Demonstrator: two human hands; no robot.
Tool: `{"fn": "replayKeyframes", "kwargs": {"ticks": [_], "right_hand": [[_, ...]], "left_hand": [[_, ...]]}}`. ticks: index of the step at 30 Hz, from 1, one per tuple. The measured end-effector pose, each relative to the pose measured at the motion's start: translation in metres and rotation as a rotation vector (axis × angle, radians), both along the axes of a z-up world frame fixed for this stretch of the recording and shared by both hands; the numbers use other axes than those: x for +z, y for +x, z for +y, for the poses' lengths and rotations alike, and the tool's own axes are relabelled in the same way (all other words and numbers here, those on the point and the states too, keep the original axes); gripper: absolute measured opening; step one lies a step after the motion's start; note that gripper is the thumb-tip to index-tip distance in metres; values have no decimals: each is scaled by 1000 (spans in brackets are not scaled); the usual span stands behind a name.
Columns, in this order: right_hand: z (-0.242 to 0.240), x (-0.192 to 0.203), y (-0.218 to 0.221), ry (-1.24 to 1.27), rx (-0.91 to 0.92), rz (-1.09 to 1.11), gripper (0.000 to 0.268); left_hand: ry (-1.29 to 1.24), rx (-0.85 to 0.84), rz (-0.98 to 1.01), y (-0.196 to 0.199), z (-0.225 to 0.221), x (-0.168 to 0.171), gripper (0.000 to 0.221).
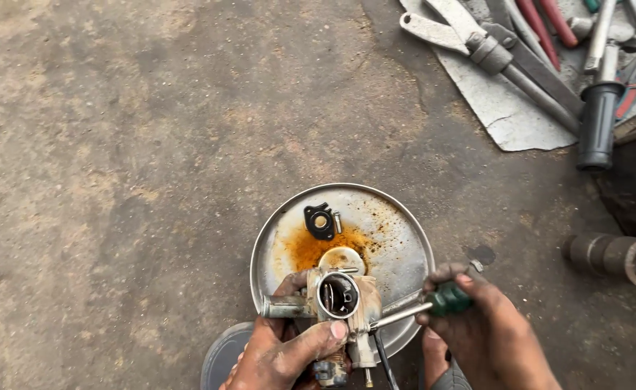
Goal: Dismantling and cleaning a motorcycle carburetor using a screwdriver.
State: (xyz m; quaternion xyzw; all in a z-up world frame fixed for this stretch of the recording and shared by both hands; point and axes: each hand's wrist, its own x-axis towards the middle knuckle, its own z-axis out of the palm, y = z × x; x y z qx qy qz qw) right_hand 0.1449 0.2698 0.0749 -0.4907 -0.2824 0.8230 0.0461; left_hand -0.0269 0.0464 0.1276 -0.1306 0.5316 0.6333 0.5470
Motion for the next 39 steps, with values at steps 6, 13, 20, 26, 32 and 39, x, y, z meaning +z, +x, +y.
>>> {"fn": "replayKeyframes", "kwargs": {"ticks": [6, 13, 20, 26, 32, 39], "right_hand": [[0, 18, 24, 125, 404, -247, 41], [8, 4, 41, 222, 586, -86, 42], [-5, 28, 27, 692, 603, 152, 36], [-6, 43, 18, 706, 557, 265, 40], [3, 23, 30, 312, 519, -43, 44], [7, 15, 36, 546, 727, 31, 38]], "left_hand": [[234, -143, 753, 9, -23, -28, 55], [-88, 85, 43, -6, -13, 16, 86], [-107, 68, 23, -2, -22, 11, 93], [-141, 52, 9, 4, -26, 0, 90], [-114, 127, -6, -6, -15, 26, 88], [-123, 86, 28, -5, -27, 15, 89]]}}
